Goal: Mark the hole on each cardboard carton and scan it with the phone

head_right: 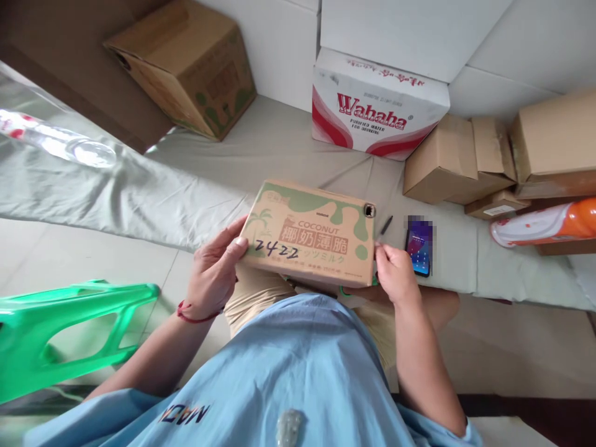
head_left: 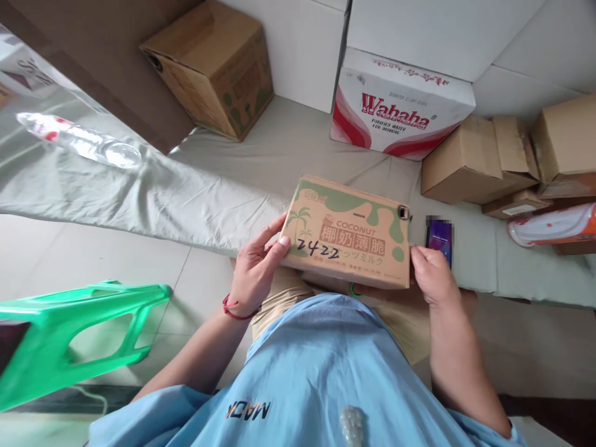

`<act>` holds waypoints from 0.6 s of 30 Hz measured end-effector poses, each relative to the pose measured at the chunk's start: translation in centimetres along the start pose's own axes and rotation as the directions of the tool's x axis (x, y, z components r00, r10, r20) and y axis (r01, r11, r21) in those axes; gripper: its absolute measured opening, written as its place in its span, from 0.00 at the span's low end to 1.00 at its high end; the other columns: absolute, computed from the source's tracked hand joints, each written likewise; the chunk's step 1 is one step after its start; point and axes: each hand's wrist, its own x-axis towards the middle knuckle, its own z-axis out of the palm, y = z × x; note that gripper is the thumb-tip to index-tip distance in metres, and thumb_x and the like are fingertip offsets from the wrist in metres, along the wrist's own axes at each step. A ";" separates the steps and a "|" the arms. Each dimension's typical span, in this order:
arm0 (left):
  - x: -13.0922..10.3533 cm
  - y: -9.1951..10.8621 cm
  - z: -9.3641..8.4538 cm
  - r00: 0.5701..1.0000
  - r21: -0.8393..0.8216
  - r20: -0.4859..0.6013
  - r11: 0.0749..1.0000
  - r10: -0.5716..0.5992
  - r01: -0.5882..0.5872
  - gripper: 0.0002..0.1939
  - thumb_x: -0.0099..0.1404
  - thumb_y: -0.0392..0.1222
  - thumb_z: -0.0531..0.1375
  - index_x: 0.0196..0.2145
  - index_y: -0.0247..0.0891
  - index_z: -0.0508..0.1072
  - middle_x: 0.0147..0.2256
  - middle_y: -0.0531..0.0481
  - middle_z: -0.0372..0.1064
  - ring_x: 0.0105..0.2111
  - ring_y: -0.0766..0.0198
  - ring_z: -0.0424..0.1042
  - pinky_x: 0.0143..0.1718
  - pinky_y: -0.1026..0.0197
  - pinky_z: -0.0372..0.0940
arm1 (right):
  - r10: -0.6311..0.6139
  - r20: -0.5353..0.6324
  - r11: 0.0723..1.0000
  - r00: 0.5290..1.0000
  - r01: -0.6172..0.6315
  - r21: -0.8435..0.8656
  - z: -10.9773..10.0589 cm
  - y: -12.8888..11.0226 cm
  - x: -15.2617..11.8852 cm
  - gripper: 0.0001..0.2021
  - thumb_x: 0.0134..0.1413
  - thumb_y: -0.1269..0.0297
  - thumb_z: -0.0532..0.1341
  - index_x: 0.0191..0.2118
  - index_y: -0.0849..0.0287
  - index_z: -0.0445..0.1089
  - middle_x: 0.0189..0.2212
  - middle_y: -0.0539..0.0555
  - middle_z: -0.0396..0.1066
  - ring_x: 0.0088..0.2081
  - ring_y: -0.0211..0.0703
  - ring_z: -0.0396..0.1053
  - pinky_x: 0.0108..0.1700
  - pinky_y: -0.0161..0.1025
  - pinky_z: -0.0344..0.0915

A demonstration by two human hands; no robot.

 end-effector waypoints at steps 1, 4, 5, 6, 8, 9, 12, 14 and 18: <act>-0.2 -0.2 -0.2 0.999 0.072 -0.034 0.997 0.020 -0.017 0.31 0.72 0.58 0.69 0.67 0.42 0.77 0.63 0.42 0.78 0.57 0.49 0.80 0.57 0.52 0.77 | 0.010 0.006 1.000 1.000 -0.010 -0.002 0.3 -0.1 0.2 0.27 0.65 0.38 0.59 0.27 0.55 0.74 0.19 0.52 0.71 0.22 0.43 0.67 0.24 0.38 0.63; -0.8 -0.4 -0.5 0.982 0.347 -0.117 0.933 0.149 -0.100 0.27 0.71 0.56 0.69 0.61 0.40 0.79 0.57 0.41 0.79 0.53 0.51 0.79 0.51 0.52 0.78 | -0.024 0.040 1.000 0.999 0.025 -0.014 1.0 -0.1 1.1 0.23 0.66 0.43 0.59 0.39 0.56 0.82 0.26 0.53 0.78 0.28 0.46 0.72 0.32 0.40 0.70; -1.0 -0.3 -0.5 0.966 0.445 -0.133 0.885 0.221 -0.141 0.24 0.71 0.54 0.69 0.59 0.40 0.80 0.56 0.41 0.79 0.54 0.50 0.78 0.50 0.52 0.78 | -0.035 0.043 0.999 0.998 0.037 -0.040 1.1 0.1 1.6 0.23 0.67 0.43 0.58 0.42 0.56 0.83 0.27 0.53 0.78 0.28 0.46 0.73 0.33 0.40 0.71; -1.2 0.0 -0.5 0.942 0.533 -0.139 0.825 0.306 -0.189 0.20 0.71 0.52 0.68 0.56 0.40 0.81 0.56 0.40 0.78 0.55 0.50 0.77 0.50 0.51 0.77 | -0.046 0.024 0.994 0.999 0.048 -0.096 0.9 0.5 2.3 0.23 0.68 0.44 0.58 0.45 0.56 0.84 0.28 0.54 0.79 0.28 0.47 0.74 0.34 0.40 0.71; -1.6 1.0 -0.3 0.868 0.651 -0.109 0.694 0.485 -0.306 0.12 0.73 0.46 0.67 0.51 0.41 0.81 0.55 0.41 0.78 0.57 0.50 0.76 0.54 0.47 0.75 | -0.097 -0.044 0.940 0.994 0.077 -0.333 0.3 1.5 3.9 0.23 0.69 0.50 0.56 0.50 0.58 0.84 0.35 0.58 0.82 0.33 0.50 0.77 0.38 0.41 0.71; -1.6 1.7 0.0 0.823 0.677 -0.063 0.630 0.565 -0.381 0.09 0.73 0.42 0.67 0.49 0.41 0.81 0.53 0.42 0.78 0.56 0.50 0.76 0.57 0.45 0.74 | -0.129 -0.066 0.869 0.989 0.081 -0.488 0.0 2.0 4.7 0.23 0.69 0.54 0.55 0.53 0.59 0.83 0.41 0.61 0.83 0.37 0.51 0.79 0.40 0.42 0.72; -1.5 4.8 1.4 0.698 0.612 0.175 0.479 0.694 -0.629 0.07 0.73 0.32 0.64 0.44 0.42 0.79 0.45 0.47 0.80 0.52 0.54 0.79 0.59 0.44 0.73 | -0.146 -0.002 0.598 0.989 0.087 -0.797 -1.1 3.1 7.2 0.27 0.67 0.66 0.52 0.66 0.59 0.77 0.59 0.65 0.79 0.44 0.52 0.79 0.42 0.41 0.69; -1.2 6.9 2.9 0.627 0.486 0.379 0.431 0.681 -0.761 0.09 0.73 0.29 0.63 0.44 0.42 0.78 0.41 0.49 0.80 0.47 0.56 0.80 0.54 0.49 0.76 | -0.111 0.076 0.509 0.991 0.122 -0.852 -1.6 3.3 8.5 0.29 0.69 0.68 0.51 0.70 0.55 0.73 0.62 0.66 0.76 0.42 0.50 0.79 0.38 0.40 0.65; -0.2 8.9 7.6 0.369 0.287 0.779 0.234 0.508 -0.929 0.08 0.78 0.37 0.59 0.43 0.38 0.80 0.44 0.44 0.83 0.51 0.53 0.81 0.51 0.50 0.75 | -0.078 0.222 0.419 0.972 0.234 -0.877 -2.1 2.5 10.1 0.24 0.74 0.65 0.50 0.65 0.55 0.78 0.52 0.66 0.80 0.41 0.50 0.78 0.36 0.40 0.59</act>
